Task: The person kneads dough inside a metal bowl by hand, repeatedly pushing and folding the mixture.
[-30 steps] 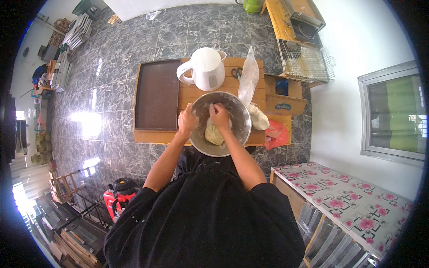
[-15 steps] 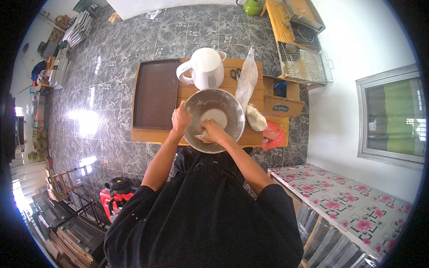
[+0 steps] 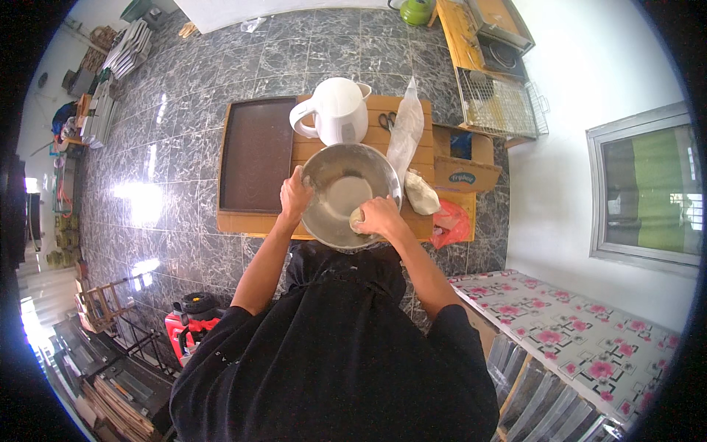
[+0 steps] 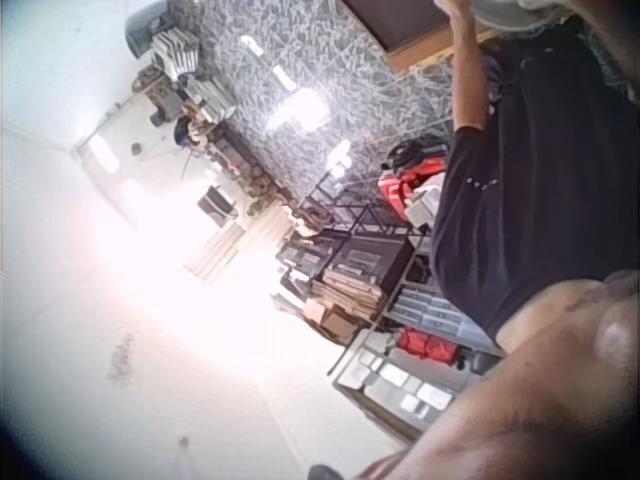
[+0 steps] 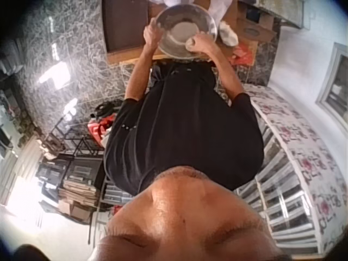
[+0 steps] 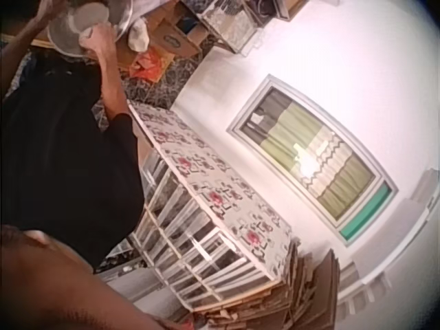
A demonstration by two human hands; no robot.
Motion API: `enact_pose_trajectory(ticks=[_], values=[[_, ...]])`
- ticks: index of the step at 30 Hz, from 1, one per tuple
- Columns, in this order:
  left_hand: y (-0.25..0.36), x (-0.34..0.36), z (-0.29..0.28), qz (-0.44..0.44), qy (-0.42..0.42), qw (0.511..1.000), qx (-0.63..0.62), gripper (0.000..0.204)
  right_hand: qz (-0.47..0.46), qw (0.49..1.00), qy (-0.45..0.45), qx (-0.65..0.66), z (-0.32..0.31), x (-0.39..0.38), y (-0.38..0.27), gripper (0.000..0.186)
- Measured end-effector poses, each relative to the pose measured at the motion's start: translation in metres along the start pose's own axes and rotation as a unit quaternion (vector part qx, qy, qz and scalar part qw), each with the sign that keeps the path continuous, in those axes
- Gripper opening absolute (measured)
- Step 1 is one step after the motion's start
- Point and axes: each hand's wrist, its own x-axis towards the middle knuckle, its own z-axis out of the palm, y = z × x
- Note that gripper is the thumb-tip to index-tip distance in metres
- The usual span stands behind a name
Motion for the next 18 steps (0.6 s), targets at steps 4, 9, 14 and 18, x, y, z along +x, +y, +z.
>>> enact_pose_trajectory(ticks=[4,9,14,18], values=[[-0.004,-0.002,0.006,0.003,-0.006,1.000,0.014,0.041,0.033,0.998,-0.029,0.047,0.010,0.007,0.005,0.042],[0.010,-0.001,0.005,0.010,-0.055,0.997,0.054,0.042,0.045,0.935,-0.289,0.201,0.021,0.018,0.005,0.066],[0.019,-0.005,-0.001,0.043,-0.083,0.994,0.061,0.038,0.080,0.900,-0.365,0.225,0.026,0.027,-0.023,0.072],[0.020,-0.005,-0.001,0.042,-0.076,0.994,0.062,0.036,0.084,0.937,-0.262,0.214,0.049,0.035,-0.038,0.070]])
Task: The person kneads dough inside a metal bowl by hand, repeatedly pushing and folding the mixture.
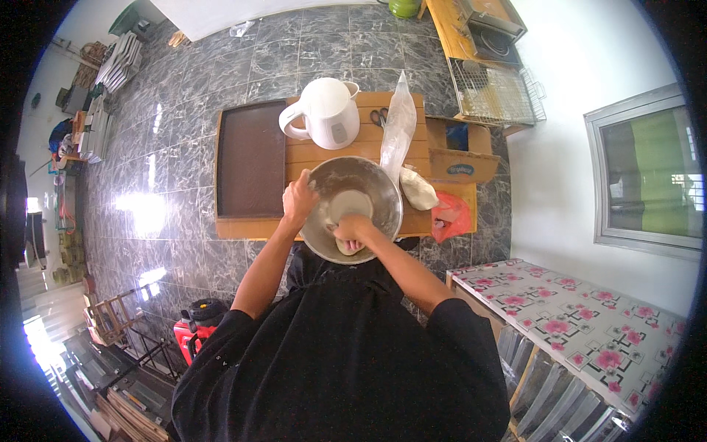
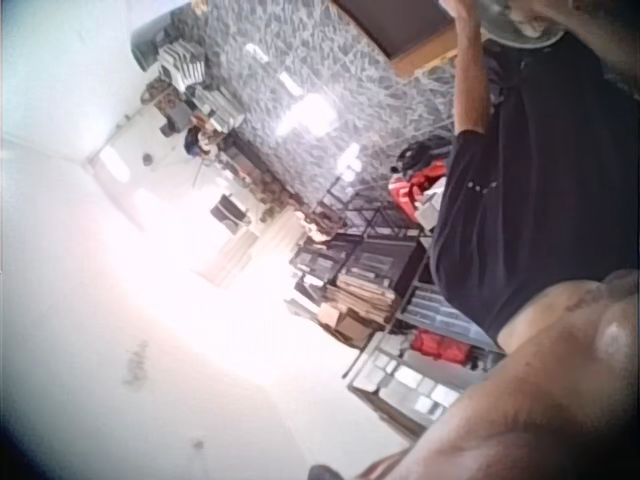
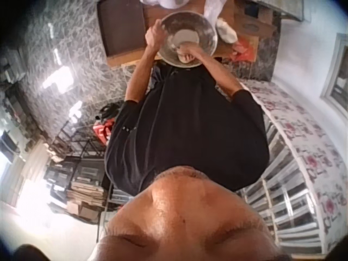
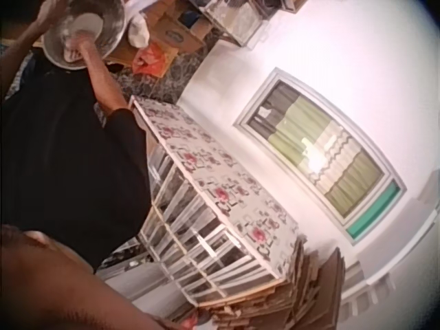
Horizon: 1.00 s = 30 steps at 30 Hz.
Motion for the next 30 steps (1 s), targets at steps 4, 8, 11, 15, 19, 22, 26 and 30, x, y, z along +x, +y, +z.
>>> enact_pose_trajectory(ticks=[4,8,11,15,19,22,26,30], values=[[0.000,0.003,0.002,0.003,-0.007,1.000,0.006,0.035,-0.054,0.970,0.236,-0.017,0.014,0.015,-0.006,0.063],[0.001,0.004,0.003,0.022,0.003,1.000,0.001,0.033,-0.112,0.880,0.460,-0.019,0.026,0.043,-0.005,0.054],[0.001,0.002,0.006,-0.021,-0.002,1.000,0.004,0.033,-0.111,0.854,0.506,-0.048,0.027,0.053,-0.001,0.051],[-0.001,0.003,0.006,-0.014,0.006,1.000,0.001,0.036,-0.131,0.827,0.540,-0.084,0.024,0.068,0.001,0.051],[0.000,0.002,0.004,-0.013,-0.001,1.000,0.010,0.038,-0.108,0.779,0.617,-0.038,0.024,0.086,-0.001,0.054],[0.002,0.004,0.003,0.003,-0.003,1.000,-0.009,0.036,-0.077,0.774,0.627,0.050,0.017,0.087,0.001,0.054],[-0.006,-0.003,0.006,-0.007,0.003,1.000,-0.012,0.034,-0.068,0.892,0.369,0.253,-0.016,0.056,-0.001,0.041],[-0.012,-0.004,0.008,0.002,0.049,0.999,-0.006,0.032,-0.140,0.946,0.286,0.065,-0.014,0.027,-0.002,0.031]])
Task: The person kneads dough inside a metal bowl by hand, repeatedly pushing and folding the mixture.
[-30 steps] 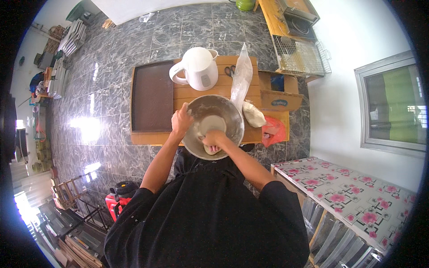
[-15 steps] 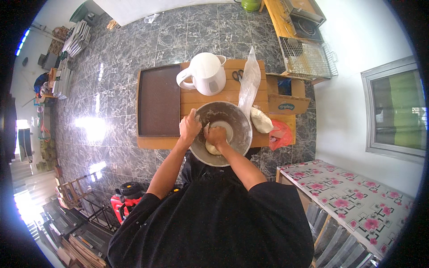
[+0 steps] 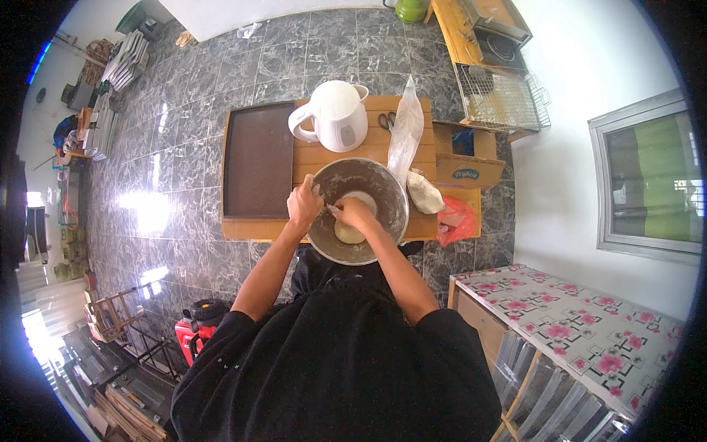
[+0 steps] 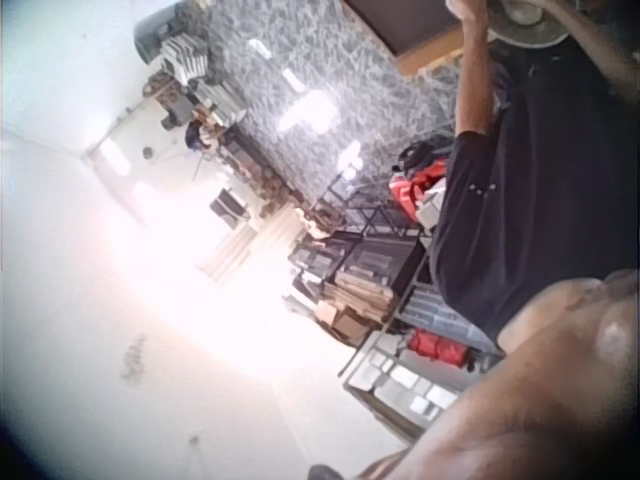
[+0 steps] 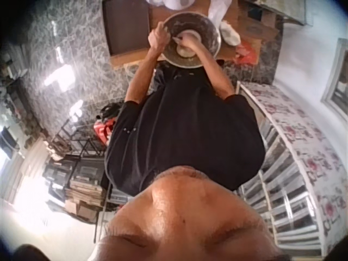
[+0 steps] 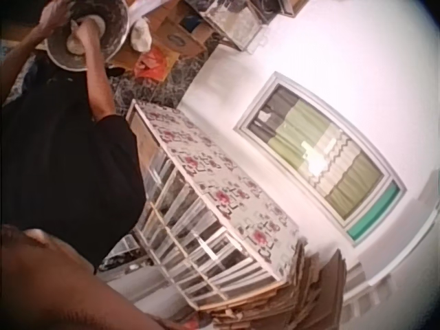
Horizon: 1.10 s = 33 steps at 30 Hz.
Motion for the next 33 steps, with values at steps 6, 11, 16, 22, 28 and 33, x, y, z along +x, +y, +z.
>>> enact_pose_trajectory(ticks=[6,11,16,22,28,33], values=[[-0.008,-0.011,0.000,-0.010,0.026,0.999,-0.023,0.036,-0.073,0.969,0.226,-0.073,0.009,-0.037,-0.003,0.037],[-0.002,-0.016,0.001,-0.023,0.009,1.000,-0.012,0.041,-0.042,0.942,0.232,-0.239,0.063,-0.033,0.047,0.052],[-0.004,-0.022,0.005,-0.077,0.022,0.997,-0.010,0.040,-0.009,0.999,0.030,-0.044,0.027,-0.042,0.019,0.044],[-0.007,-0.026,0.003,-0.047,0.014,0.999,-0.011,0.042,-0.024,0.978,0.144,-0.149,0.034,-0.056,0.014,0.022],[-0.004,-0.029,0.004,-0.032,0.035,0.999,-0.021,0.039,-0.037,0.993,0.110,-0.007,0.019,-0.055,0.024,0.030],[-0.011,-0.033,0.011,-0.039,0.037,0.998,-0.016,0.037,-0.091,0.991,0.094,-0.020,0.013,-0.061,0.024,0.033]])
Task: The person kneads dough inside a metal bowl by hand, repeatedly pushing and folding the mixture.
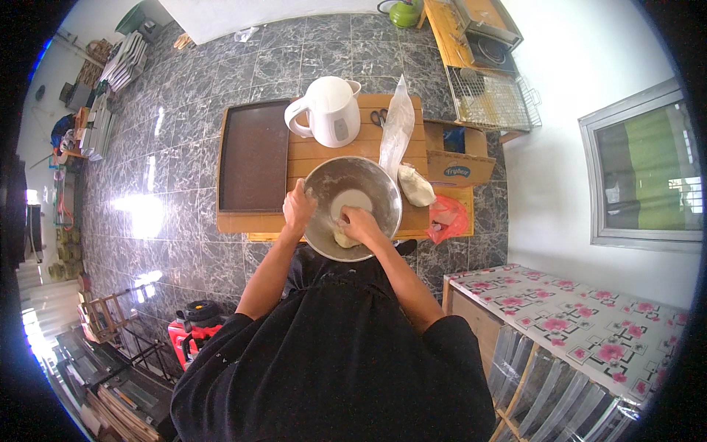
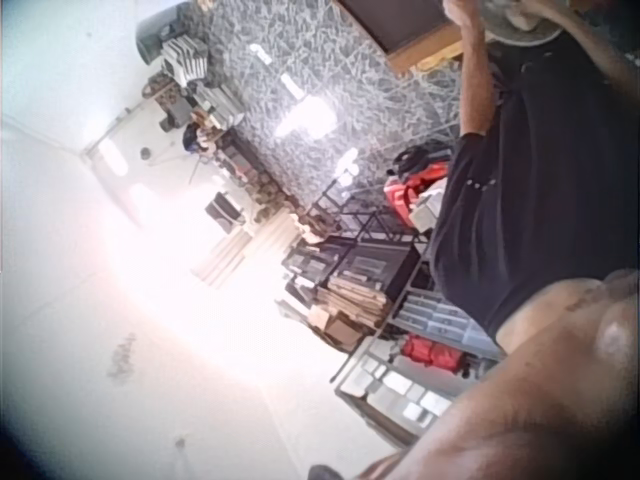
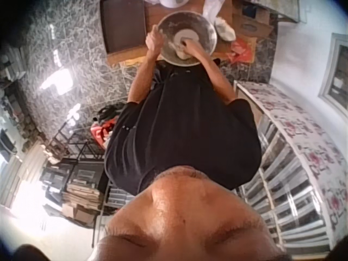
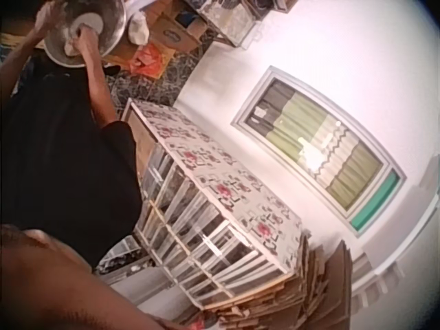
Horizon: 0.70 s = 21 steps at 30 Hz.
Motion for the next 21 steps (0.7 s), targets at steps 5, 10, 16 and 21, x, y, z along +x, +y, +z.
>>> enact_pose_trajectory(ticks=[5,10,16,21], values=[[0.009,-0.003,-0.002,0.013,0.007,1.000,-0.006,0.036,0.023,0.997,-0.076,0.015,-0.006,-0.007,-0.004,0.039],[0.010,0.003,-0.008,0.016,0.000,1.000,0.005,0.035,0.035,0.994,-0.097,0.017,-0.021,-0.013,-0.013,0.059],[0.009,0.006,-0.001,0.009,-0.004,1.000,0.015,0.034,0.039,0.970,-0.152,-0.184,-0.011,-0.004,-0.009,0.045],[0.017,0.005,-0.008,0.012,-0.028,1.000,0.006,0.034,0.001,0.990,-0.007,-0.141,0.004,-0.008,0.004,0.040]])
